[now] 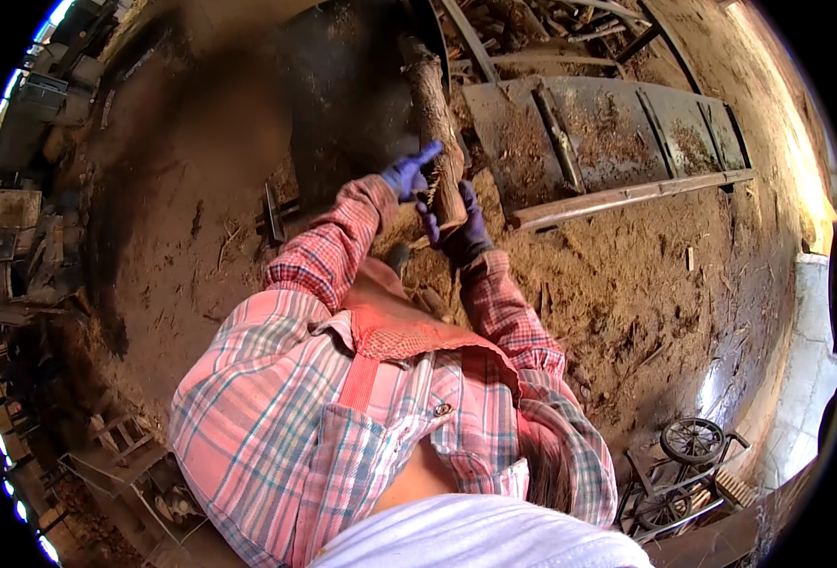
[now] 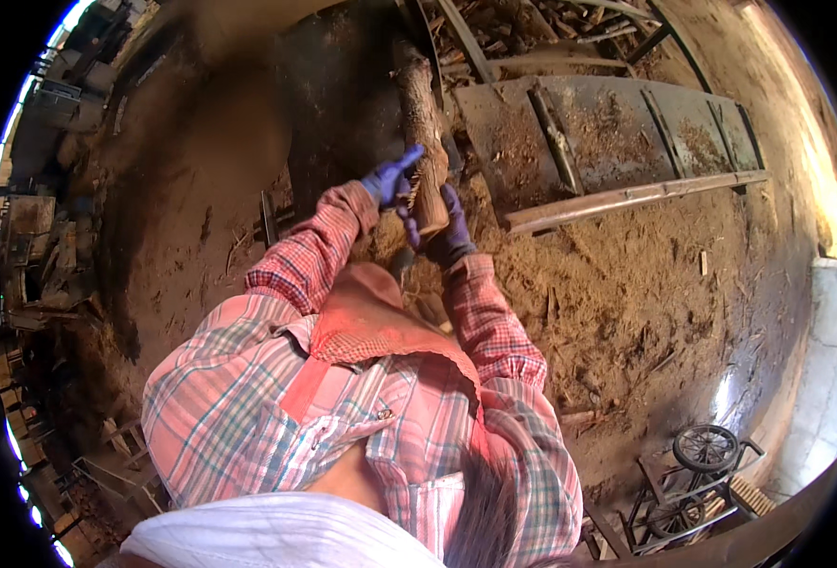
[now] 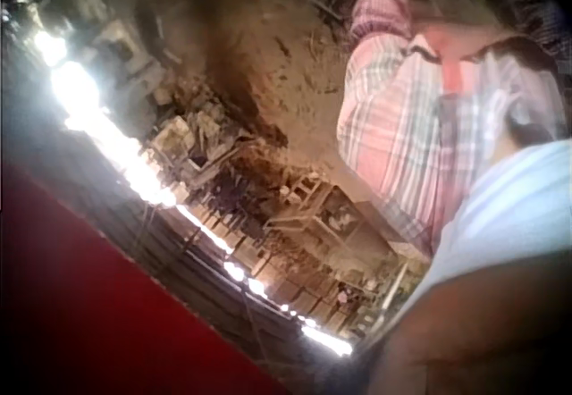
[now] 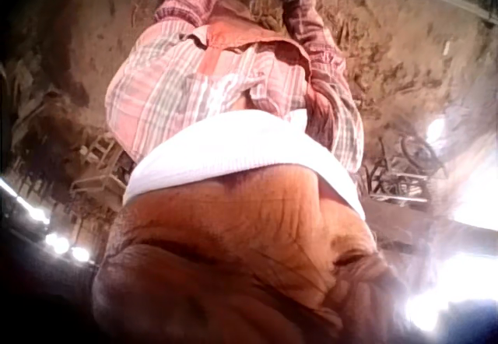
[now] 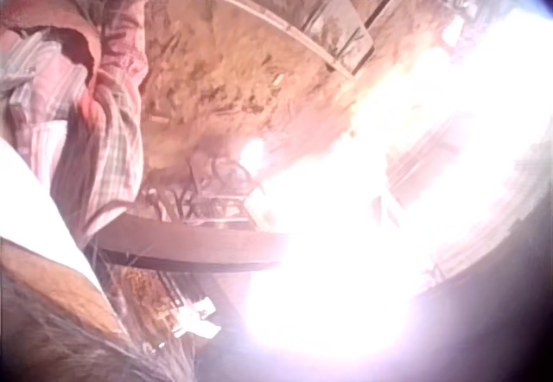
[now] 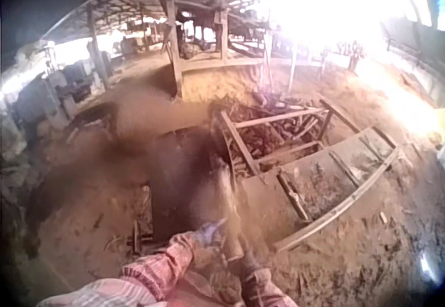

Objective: The person uses a hammer to break apart a large wooden structure, then picks up pieces of wood and feeds them into a wood chipper machine.

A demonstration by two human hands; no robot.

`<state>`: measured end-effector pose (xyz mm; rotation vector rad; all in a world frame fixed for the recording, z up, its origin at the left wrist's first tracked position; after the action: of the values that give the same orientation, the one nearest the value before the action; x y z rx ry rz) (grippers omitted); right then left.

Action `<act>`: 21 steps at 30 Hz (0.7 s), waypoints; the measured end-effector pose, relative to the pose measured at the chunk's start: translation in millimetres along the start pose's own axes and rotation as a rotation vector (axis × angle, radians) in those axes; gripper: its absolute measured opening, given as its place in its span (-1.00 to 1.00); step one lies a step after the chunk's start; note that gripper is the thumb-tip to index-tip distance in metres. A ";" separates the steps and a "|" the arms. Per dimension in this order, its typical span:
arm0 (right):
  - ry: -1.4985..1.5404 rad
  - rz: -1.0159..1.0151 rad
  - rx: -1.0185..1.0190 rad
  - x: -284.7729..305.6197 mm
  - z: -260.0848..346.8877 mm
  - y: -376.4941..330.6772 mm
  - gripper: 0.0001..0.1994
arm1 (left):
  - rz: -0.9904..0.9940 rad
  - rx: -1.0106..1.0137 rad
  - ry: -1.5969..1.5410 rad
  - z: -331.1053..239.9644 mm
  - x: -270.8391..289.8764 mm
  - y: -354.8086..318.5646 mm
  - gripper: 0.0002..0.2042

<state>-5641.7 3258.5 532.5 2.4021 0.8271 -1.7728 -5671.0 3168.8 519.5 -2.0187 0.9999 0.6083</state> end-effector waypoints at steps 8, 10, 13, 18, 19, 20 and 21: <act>-2.251 -0.404 0.911 41.6 71.4 -71.8 -0.72 | -0.581 0.116 0.632 87.9 37.1 25.4 -0.32; -2.541 -0.312 0.970 -4.9 57.0 -70.5 -0.67 | -0.728 0.180 0.786 77.5 59.0 38.3 -0.10; -2.502 -0.202 0.943 -20.9 81.2 -74.2 -0.71 | -0.779 0.222 1.051 50.9 27.3 46.1 -0.11; -2.541 -0.409 0.697 -0.5 110.6 -33.5 -0.82 | -0.894 0.178 1.021 33.9 52.8 68.6 -0.16; -2.464 -0.343 0.743 2.6 112.1 -34.0 -0.80 | -0.893 0.149 0.994 33.2 57.1 71.2 -0.17; -2.381 -0.291 0.787 4.0 115.3 -36.7 -0.78 | -0.786 0.188 0.969 22.2 40.5 63.9 -0.26; -2.298 -0.243 0.834 1.6 117.6 -42.1 -0.76 | -0.683 0.176 0.886 36.0 33.6 54.9 -0.33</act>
<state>-5762.8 3255.3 502.0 -0.8543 -0.1318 -3.1427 -5699.0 3162.5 451.5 -2.2886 0.6867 -0.7709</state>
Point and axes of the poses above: each hand's wrist, its own y-axis towards the middle knuckle, its own x-axis out of the back of the hand, z = x × y, the point moved 10 cm from there along y, towards the middle knuckle, and after that the axes turned 12 degrees about y, right-handed, at the moved point
